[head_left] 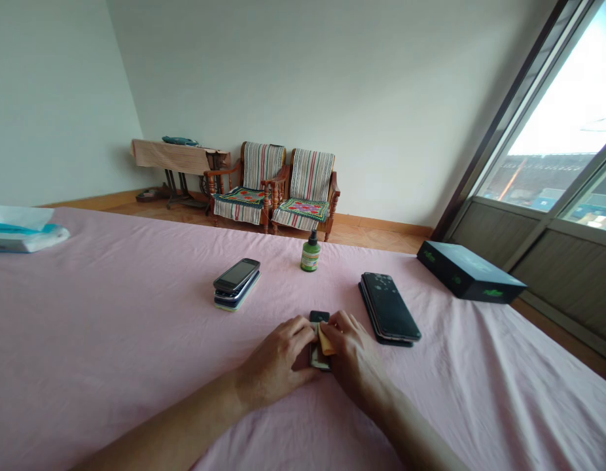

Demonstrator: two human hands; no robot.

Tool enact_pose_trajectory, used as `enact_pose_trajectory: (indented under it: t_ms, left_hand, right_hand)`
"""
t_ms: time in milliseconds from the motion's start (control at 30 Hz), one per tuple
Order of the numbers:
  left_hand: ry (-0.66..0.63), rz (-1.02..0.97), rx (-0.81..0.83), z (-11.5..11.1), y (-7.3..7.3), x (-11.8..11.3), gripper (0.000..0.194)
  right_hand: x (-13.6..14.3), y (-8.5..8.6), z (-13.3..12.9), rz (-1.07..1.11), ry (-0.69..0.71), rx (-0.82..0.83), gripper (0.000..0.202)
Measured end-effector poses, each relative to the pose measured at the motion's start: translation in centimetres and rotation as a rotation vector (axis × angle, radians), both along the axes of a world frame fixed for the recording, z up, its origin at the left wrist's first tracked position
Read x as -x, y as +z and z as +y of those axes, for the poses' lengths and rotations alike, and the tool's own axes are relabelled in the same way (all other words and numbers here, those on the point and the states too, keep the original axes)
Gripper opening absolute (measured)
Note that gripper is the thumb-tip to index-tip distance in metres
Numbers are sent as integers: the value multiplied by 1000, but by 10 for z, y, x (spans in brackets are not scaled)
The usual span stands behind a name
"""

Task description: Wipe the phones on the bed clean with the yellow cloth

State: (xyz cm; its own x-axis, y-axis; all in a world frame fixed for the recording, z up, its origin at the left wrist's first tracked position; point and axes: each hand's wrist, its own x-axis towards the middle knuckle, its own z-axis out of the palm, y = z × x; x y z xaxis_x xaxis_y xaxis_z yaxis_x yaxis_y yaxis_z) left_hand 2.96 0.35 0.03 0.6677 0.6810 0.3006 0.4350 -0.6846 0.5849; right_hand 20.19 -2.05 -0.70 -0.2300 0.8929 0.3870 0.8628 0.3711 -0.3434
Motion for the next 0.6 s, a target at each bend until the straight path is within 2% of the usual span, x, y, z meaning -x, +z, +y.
enact_pose_trajectory:
  t_ms: [300,600]
  left_hand:
    - [-17,3,22,-1,4,0,39]
    - [-20,33,5,0,6,1,32]
  right_hand:
    - [-7,-11,7,35,-43,-41,17]
    - [3,9,7,-26,23,15,15]
